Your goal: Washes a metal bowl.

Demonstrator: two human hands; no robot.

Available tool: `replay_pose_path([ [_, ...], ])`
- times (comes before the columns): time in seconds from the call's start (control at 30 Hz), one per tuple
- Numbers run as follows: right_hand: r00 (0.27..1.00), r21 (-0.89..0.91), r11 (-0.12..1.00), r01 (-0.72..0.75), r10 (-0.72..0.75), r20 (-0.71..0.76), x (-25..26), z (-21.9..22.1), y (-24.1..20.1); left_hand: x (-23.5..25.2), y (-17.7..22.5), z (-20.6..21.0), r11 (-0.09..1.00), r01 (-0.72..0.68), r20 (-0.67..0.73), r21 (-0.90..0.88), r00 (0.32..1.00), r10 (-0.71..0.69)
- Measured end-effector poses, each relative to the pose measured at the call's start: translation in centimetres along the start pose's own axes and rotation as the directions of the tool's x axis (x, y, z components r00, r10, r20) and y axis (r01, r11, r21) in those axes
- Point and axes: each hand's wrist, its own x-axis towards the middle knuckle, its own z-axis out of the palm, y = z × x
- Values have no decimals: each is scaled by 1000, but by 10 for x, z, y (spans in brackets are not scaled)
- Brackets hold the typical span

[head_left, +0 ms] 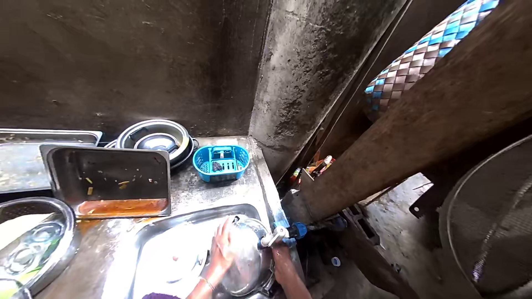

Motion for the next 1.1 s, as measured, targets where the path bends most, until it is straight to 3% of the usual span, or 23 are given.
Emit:
replay_pose_path([
  [0.07,999,14,999,-34,35,-34,1,2,5,-30,17,19,972,-179,-80,150,978,192],
  [0.13,997,-1,999,-53,53,-53,3,4,8,-53,38,36,896,-347,-121,276,913,391],
  [0.23,998,-62,997,-34,31,-46,7,5,15,-62,54,45,812,-458,-100,361,847,522],
  [0.3,999,-94,995,-28,24,-47,10,5,16,-50,38,43,773,-537,-91,339,799,595],
  [0.37,999,-201,980,-6,-1,-32,6,6,10,-32,20,29,784,-573,-32,241,802,596],
  [0.5,988,-492,858,150,-143,51,-6,4,-8,3,-3,4,939,-339,-58,48,938,342],
  [0.6,977,-526,825,208,-204,67,-10,0,-13,6,-3,-4,955,-298,-59,-12,953,297],
  [0.7,954,-576,765,287,-283,100,-21,-6,-14,-16,13,-6,887,-461,-90,32,883,462],
  [0.8,898,-584,697,416,-418,140,-30,-12,-9,-31,24,-9,751,-646,-79,137,749,658],
  [0.9,891,-573,699,427,-434,135,-32,-15,-6,-26,22,-11,660,-743,-18,106,663,749],
  [0.97,906,-567,719,402,-401,134,-32,-14,-7,-10,15,-11,686,-727,-4,2,686,727],
  [1.1,936,-504,794,340,-340,96,-32,-12,-4,8,12,-16,874,-472,10,-117,879,476],
])
